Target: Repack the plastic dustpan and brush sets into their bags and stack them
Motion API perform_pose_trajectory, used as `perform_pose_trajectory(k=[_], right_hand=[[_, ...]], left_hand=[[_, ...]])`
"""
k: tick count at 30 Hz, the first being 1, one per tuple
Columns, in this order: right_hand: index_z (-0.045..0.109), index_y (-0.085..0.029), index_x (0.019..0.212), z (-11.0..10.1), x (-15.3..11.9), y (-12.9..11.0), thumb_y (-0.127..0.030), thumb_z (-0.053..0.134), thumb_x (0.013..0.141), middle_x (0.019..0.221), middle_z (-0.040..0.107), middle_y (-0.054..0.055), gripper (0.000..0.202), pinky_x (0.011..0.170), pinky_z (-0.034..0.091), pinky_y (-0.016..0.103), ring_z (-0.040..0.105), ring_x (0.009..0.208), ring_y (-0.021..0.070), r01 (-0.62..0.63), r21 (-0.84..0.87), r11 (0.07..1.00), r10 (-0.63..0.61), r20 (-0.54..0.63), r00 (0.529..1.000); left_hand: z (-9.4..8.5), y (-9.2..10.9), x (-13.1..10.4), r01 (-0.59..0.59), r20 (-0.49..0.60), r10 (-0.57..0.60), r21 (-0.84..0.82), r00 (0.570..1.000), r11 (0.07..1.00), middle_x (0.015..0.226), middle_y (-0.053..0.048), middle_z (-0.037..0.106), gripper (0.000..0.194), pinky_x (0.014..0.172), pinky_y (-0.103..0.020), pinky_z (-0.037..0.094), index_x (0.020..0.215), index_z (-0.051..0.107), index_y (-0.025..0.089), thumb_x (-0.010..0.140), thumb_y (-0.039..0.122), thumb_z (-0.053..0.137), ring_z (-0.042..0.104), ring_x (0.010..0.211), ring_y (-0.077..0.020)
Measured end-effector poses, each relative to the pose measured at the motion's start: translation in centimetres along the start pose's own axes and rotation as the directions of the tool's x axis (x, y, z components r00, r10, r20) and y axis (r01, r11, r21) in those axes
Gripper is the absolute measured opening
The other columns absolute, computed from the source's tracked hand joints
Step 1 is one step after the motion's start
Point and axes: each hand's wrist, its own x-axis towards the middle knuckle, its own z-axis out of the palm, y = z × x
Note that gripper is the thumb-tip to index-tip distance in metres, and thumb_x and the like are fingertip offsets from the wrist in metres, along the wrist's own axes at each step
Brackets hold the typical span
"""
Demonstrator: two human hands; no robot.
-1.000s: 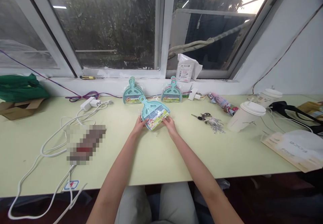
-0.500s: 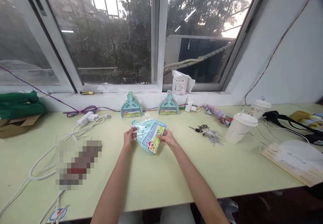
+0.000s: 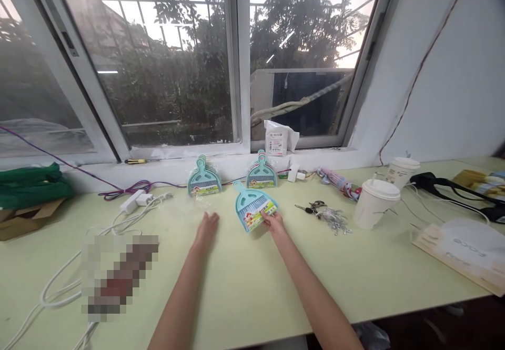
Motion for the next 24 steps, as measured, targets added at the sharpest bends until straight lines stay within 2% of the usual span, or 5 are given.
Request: perform_pose_trajectory(k=[4, 9, 13, 19, 24], right_hand=[[0.060, -0.018, 0.082, 1.3, -0.6, 1.8, -0.022, 0.087, 0.046, 0.078, 0.073, 0.005, 0.046, 0.064, 0.058, 0.033, 0.071, 0.071, 0.0220, -0.054, -0.063, 0.997, 0.060, 0.092, 0.994], [0.062, -0.016, 0.088, 1.7, -1.5, 2.6, -0.029, 0.087, 0.044, 0.087, 0.073, 0.007, 0.052, 0.069, 0.058, 0.033, 0.071, 0.079, 0.0231, -0.021, -0.087, 0.996, 0.034, 0.153, 0.988], [0.062, -0.016, 0.091, 1.5, -1.7, 2.3, -0.031, 0.087, 0.044, 0.092, 0.073, 0.008, 0.056, 0.070, 0.057, 0.031, 0.070, 0.084, 0.0233, 0.021, -0.051, 0.998, -0.017, 0.076, 0.997], [0.059, -0.018, 0.094, 1.6, -1.9, 2.1, -0.028, 0.085, 0.052, 0.094, 0.072, 0.007, 0.050, 0.074, 0.058, 0.030, 0.070, 0.088, 0.0223, 0.046, -0.046, 0.998, -0.043, 0.054, 0.998], [0.058, -0.017, 0.093, 1.8, -2.0, 1.6, -0.035, 0.078, 0.068, 0.080, 0.073, 0.007, 0.037, 0.064, 0.059, 0.030, 0.071, 0.070, 0.0199, -0.124, -0.296, 0.947, 0.199, 0.237, 0.951]], left_hand=[[2.5, -0.2, -0.5, 0.233, 0.295, -0.140, -0.310, 0.945, 0.922, 0.141, -0.017, 0.047, 0.074, 0.096, -0.042, 0.049, 0.152, 0.011, 0.020, 0.091, 0.060, 0.025, 0.056, 0.121, -0.0254], [-1.1, -1.0, 0.6, 0.056, -0.315, -0.142, -0.266, 0.938, 0.962, 0.160, -0.005, 0.000, 0.074, 0.116, -0.037, 0.023, 0.150, -0.007, 0.027, 0.090, 0.025, 0.036, 0.009, 0.146, -0.0155], [-2.6, -0.8, 1.0, -0.050, -0.574, -0.076, -0.200, 0.815, 0.978, 0.155, -0.012, 0.025, 0.062, 0.117, -0.037, 0.018, 0.143, 0.027, 0.020, 0.085, 0.026, 0.046, 0.022, 0.143, -0.0194], [3.5, 0.1, -1.1, 0.154, 0.327, 0.010, -0.473, 0.945, 0.868, 0.120, -0.013, 0.062, 0.060, 0.101, -0.044, 0.044, 0.122, 0.053, 0.021, 0.078, 0.061, 0.056, 0.059, 0.113, -0.0278], [5.2, -1.5, -1.1, 0.323, 0.288, -0.198, -0.499, 0.937, 0.804, 0.120, -0.011, 0.062, 0.064, 0.093, -0.043, 0.050, 0.126, 0.048, 0.025, 0.071, 0.048, 0.070, 0.060, 0.111, -0.0293]])
